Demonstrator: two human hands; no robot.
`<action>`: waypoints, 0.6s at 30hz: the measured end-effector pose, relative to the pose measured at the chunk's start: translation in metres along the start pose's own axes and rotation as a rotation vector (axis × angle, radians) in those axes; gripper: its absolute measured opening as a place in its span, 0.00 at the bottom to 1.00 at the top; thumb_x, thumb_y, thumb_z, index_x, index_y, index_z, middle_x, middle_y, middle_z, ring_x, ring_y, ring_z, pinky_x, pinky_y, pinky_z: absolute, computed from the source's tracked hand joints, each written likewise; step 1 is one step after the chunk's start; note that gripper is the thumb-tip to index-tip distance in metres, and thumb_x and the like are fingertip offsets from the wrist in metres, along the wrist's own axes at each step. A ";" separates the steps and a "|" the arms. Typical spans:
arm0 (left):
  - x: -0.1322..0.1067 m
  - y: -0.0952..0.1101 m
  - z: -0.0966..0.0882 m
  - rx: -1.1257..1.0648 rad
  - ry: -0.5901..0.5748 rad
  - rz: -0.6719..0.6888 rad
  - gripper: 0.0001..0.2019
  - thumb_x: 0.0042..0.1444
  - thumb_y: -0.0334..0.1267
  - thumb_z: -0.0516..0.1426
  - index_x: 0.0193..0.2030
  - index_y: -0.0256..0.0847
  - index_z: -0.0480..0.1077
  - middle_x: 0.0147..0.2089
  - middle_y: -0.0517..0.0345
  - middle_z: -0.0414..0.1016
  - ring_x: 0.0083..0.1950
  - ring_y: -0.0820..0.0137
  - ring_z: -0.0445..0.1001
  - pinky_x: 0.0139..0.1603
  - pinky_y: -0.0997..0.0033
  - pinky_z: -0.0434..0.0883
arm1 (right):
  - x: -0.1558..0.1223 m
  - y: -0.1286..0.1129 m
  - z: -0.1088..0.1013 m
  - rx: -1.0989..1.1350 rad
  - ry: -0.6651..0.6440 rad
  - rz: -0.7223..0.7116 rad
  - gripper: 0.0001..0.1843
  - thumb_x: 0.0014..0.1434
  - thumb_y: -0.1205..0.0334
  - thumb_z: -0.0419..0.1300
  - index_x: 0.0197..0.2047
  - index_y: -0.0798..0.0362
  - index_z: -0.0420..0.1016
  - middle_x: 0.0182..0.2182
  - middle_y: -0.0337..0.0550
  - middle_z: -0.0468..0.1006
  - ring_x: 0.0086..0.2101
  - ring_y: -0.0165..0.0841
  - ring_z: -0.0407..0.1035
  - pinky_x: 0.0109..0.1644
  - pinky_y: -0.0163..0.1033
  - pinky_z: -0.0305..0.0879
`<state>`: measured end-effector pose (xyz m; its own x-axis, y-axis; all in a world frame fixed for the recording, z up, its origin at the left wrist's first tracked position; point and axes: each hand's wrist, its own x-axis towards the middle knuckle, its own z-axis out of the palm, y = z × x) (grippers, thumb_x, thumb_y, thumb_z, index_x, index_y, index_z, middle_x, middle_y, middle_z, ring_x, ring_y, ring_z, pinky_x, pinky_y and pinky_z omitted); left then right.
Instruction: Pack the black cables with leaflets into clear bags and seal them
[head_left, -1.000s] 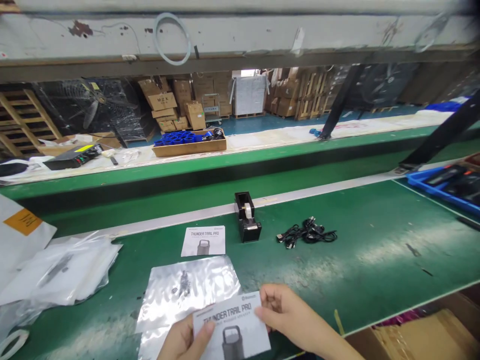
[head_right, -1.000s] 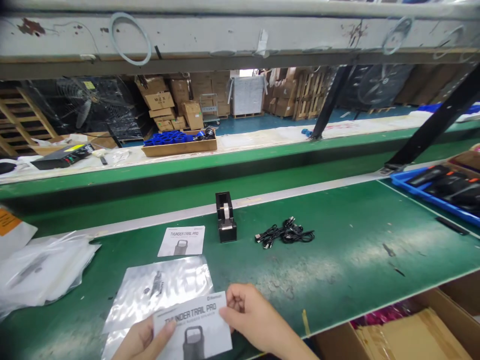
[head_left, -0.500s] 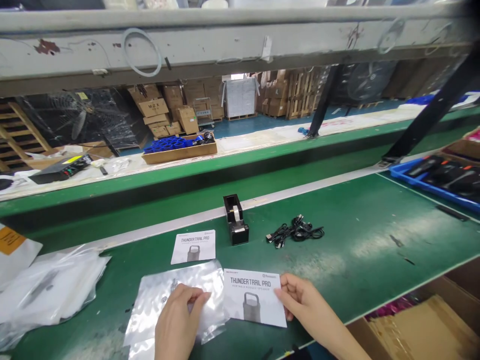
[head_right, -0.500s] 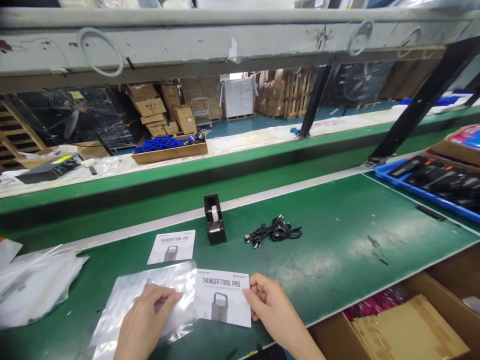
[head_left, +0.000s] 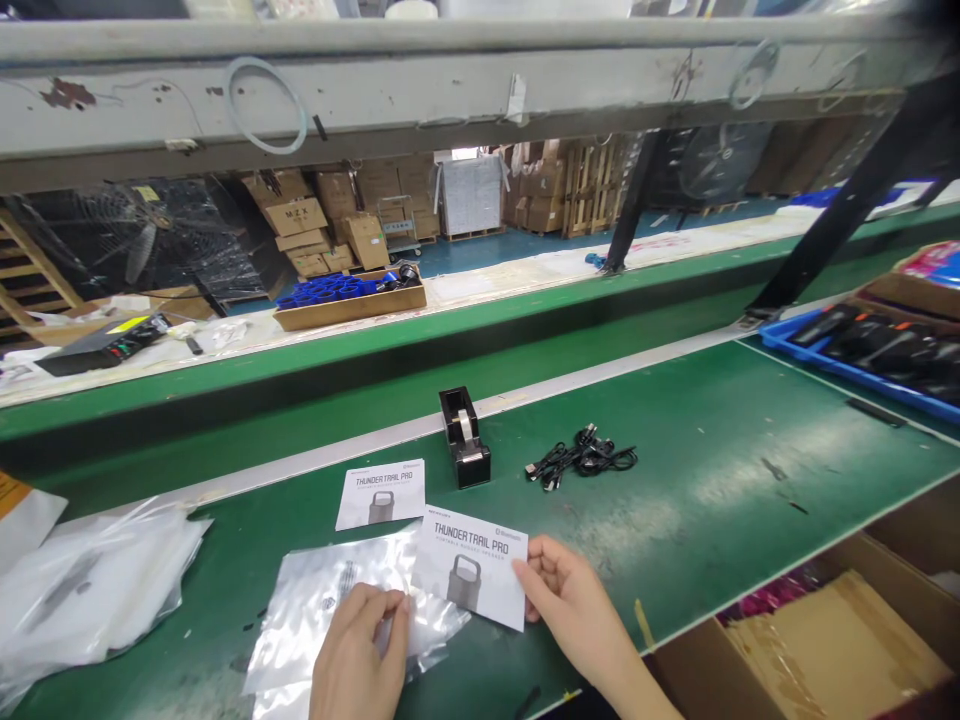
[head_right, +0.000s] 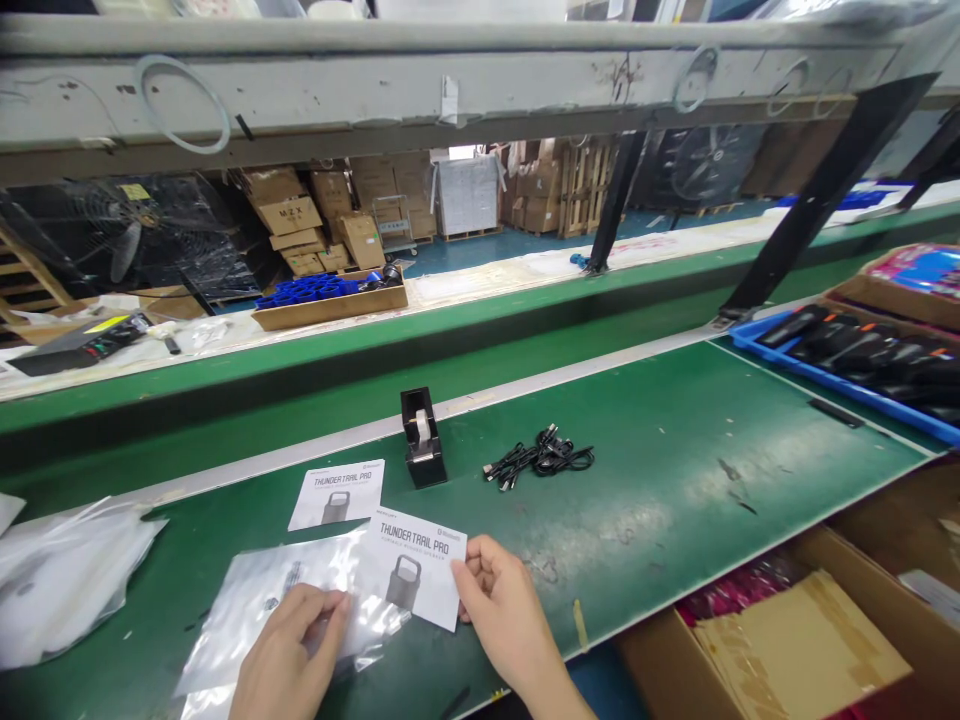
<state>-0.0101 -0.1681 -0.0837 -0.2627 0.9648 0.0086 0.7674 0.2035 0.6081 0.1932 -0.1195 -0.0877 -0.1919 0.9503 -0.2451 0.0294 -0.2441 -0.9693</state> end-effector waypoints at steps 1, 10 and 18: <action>0.000 0.000 0.000 -0.001 0.006 0.005 0.14 0.53 0.50 0.47 0.27 0.46 0.67 0.30 0.62 0.65 0.32 0.68 0.66 0.35 0.66 0.63 | -0.001 0.001 0.001 -0.019 0.004 -0.001 0.10 0.53 0.56 0.56 0.30 0.55 0.65 0.20 0.35 0.67 0.21 0.25 0.62 0.25 0.31 0.61; -0.002 -0.003 0.002 -0.038 0.014 0.023 0.13 0.52 0.51 0.49 0.29 0.47 0.67 0.31 0.60 0.68 0.34 0.64 0.67 0.35 0.64 0.64 | -0.013 0.003 -0.001 -0.140 -0.104 0.098 0.09 0.53 0.60 0.53 0.26 0.56 0.64 0.15 0.33 0.66 0.17 0.25 0.62 0.21 0.30 0.61; 0.001 -0.008 0.006 0.049 0.006 0.078 0.15 0.54 0.50 0.46 0.29 0.46 0.69 0.31 0.60 0.68 0.34 0.66 0.69 0.36 0.66 0.65 | -0.012 0.003 -0.009 -0.073 -0.212 0.172 0.12 0.52 0.56 0.55 0.28 0.58 0.66 0.14 0.34 0.69 0.15 0.23 0.61 0.20 0.28 0.58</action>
<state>-0.0127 -0.1678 -0.0934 -0.2043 0.9771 0.0599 0.8133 0.1354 0.5658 0.2041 -0.1303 -0.0874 -0.3783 0.8327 -0.4043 0.1488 -0.3764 -0.9144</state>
